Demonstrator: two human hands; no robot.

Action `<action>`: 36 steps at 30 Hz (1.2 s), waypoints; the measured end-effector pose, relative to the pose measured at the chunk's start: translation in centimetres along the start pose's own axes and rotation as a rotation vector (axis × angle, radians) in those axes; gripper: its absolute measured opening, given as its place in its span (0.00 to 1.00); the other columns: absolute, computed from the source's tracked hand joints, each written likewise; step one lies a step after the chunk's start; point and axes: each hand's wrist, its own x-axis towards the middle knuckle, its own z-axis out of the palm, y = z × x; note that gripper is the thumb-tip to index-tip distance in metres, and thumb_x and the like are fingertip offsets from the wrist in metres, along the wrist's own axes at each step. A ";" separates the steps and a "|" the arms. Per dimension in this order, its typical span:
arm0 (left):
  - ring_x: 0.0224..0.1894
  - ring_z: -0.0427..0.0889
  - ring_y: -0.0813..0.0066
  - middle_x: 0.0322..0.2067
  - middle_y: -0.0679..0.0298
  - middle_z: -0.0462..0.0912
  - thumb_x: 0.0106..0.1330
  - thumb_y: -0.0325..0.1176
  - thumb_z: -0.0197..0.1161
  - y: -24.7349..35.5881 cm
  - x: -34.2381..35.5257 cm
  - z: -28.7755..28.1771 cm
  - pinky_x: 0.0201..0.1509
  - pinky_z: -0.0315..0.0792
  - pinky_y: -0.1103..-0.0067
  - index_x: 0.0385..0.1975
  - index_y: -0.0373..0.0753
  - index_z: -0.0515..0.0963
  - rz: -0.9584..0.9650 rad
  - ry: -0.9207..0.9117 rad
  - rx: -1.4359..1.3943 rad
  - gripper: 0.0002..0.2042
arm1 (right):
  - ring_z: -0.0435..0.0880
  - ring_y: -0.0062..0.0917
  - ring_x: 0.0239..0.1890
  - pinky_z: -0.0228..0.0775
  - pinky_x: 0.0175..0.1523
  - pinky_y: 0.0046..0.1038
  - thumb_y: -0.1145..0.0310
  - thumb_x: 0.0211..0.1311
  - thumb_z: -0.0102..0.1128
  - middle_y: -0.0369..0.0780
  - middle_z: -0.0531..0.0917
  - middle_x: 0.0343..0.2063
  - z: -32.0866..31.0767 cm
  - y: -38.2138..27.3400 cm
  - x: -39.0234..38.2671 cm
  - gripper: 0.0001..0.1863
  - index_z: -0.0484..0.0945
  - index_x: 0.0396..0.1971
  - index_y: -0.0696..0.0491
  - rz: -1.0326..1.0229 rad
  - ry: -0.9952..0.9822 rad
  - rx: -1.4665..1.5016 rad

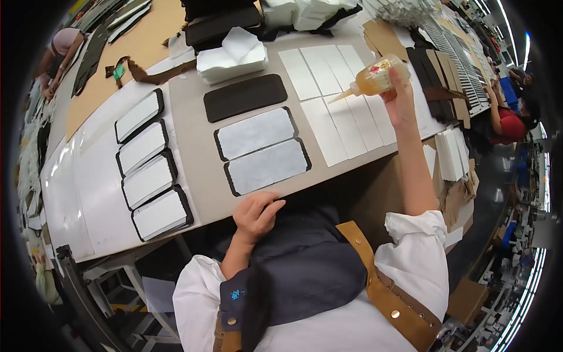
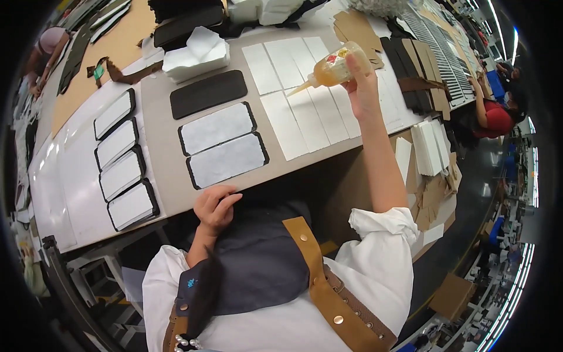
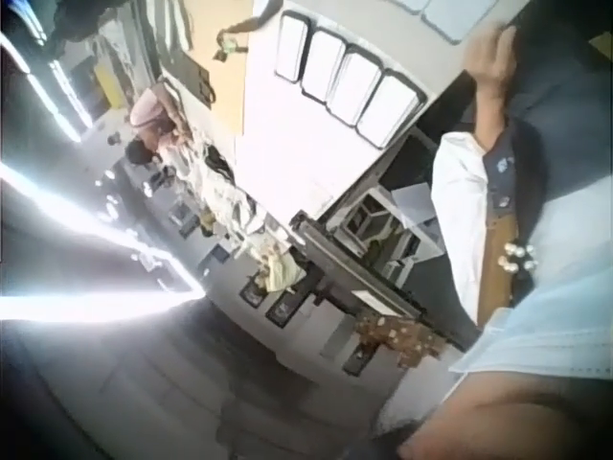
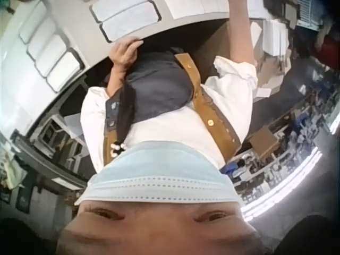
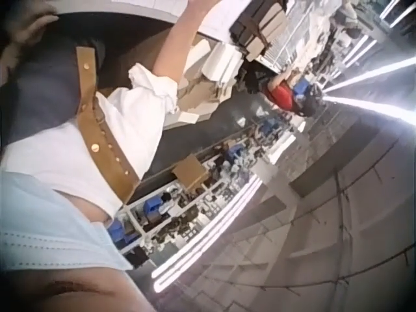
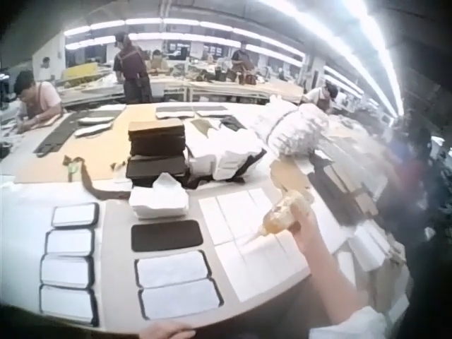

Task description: Applying protective film to leather panels and organizing adhesive-coated strips in a workshop.

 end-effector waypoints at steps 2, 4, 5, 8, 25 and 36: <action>0.35 0.85 0.71 0.36 0.69 0.86 0.53 0.20 0.66 -0.1 -0.2 0.0 0.35 0.81 0.78 0.33 0.46 0.85 0.004 0.001 0.006 0.12 | 0.84 0.24 0.54 0.79 0.59 0.29 0.52 0.68 0.70 0.39 0.82 0.51 0.2 0.6 1.1 0.31 0.71 0.61 0.57 -0.011 -0.029 -0.040; 0.35 0.85 0.71 0.37 0.69 0.86 0.53 0.20 0.66 -0.1 -0.2 0.0 0.35 0.81 0.78 0.34 0.46 0.85 0.009 0.002 0.008 0.12 | 0.83 0.24 0.55 0.78 0.61 0.29 0.53 0.69 0.68 0.39 0.82 0.52 0.2 1.3 1.8 0.30 0.71 0.62 0.56 -0.022 -0.053 -0.082; 0.35 0.85 0.71 0.37 0.69 0.86 0.53 0.20 0.66 -0.1 -0.1 -0.1 0.35 0.81 0.78 0.34 0.46 0.85 0.006 -0.001 0.007 0.12 | 0.84 0.23 0.53 0.78 0.58 0.28 0.53 0.67 0.71 0.38 0.82 0.50 0.5 1.4 2.1 0.31 0.71 0.60 0.56 -0.026 -0.057 -0.081; 0.35 0.85 0.71 0.37 0.69 0.86 0.53 0.20 0.66 -0.2 -0.2 -0.2 0.36 0.81 0.78 0.34 0.46 0.86 0.007 -0.008 0.001 0.12 | 0.84 0.20 0.50 0.78 0.56 0.26 0.54 0.65 0.73 0.37 0.81 0.48 0.9 1.9 2.6 0.31 0.71 0.58 0.56 -0.031 -0.047 -0.086; 0.35 0.86 0.71 0.37 0.68 0.87 0.54 0.21 0.66 -0.1 0.0 0.0 0.36 0.80 0.78 0.34 0.45 0.86 0.012 -0.016 0.004 0.11 | 0.84 0.20 0.50 0.78 0.53 0.24 0.53 0.65 0.73 0.38 0.81 0.47 -0.5 1.2 1.0 0.32 0.70 0.59 0.55 0.030 -0.032 -0.175; 0.34 0.85 0.71 0.37 0.67 0.86 0.54 0.20 0.66 0.1 -0.1 0.0 0.35 0.80 0.78 0.33 0.45 0.86 -0.006 -0.003 0.015 0.11 | 0.81 0.18 0.52 0.75 0.57 0.24 0.54 0.68 0.70 0.35 0.80 0.50 -2.9 0.5 -3.8 0.32 0.70 0.64 0.54 0.095 -0.029 -0.166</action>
